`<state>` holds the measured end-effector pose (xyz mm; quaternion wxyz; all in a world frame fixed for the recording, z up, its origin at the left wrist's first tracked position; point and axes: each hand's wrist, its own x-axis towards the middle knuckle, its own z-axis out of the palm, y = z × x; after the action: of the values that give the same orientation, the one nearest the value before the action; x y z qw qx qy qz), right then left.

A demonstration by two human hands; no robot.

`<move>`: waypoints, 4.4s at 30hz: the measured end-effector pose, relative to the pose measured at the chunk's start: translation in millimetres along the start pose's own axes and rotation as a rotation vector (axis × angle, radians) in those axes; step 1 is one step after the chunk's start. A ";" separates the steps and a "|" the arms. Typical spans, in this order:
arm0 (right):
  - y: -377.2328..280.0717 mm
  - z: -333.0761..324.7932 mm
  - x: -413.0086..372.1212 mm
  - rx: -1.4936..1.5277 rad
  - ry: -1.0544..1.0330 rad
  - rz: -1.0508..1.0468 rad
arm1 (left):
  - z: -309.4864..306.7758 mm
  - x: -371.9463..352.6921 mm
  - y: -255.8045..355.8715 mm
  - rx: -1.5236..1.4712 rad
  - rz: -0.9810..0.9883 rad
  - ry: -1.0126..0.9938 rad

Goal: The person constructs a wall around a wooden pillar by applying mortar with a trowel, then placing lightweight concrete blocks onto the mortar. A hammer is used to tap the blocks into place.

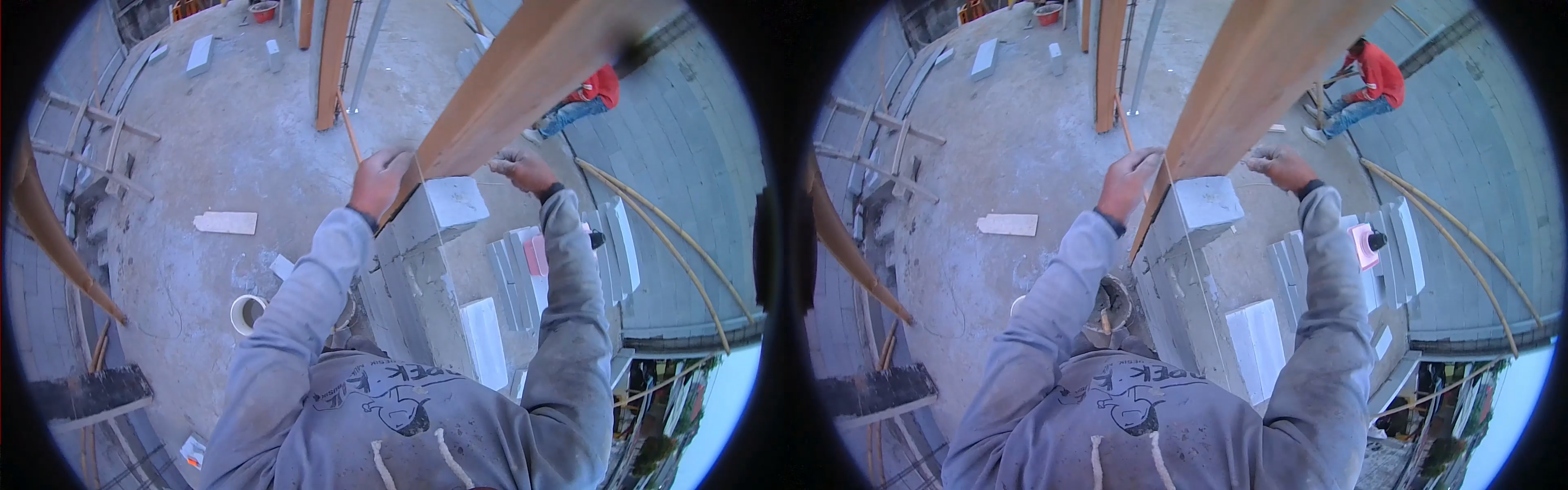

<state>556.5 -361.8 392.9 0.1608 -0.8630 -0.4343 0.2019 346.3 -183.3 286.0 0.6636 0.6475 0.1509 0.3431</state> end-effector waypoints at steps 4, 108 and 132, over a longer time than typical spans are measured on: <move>-23.1 19.2 -33.4 -0.061 0.118 -0.034 | -15.5 -43.1 0.9 0.050 0.036 0.190; -24.9 54.5 5.1 0.331 0.509 0.299 | 2.8 31.9 -8.4 -0.017 0.119 -0.560; -54.2 47.8 -49.4 0.002 0.416 0.162 | 3.2 23.5 10.5 -0.002 0.116 -0.470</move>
<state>469.4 -366.2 386.3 0.2309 -0.9179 -0.3209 0.0323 362.5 -171.2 302.2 0.6604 0.7163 -0.0455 0.2206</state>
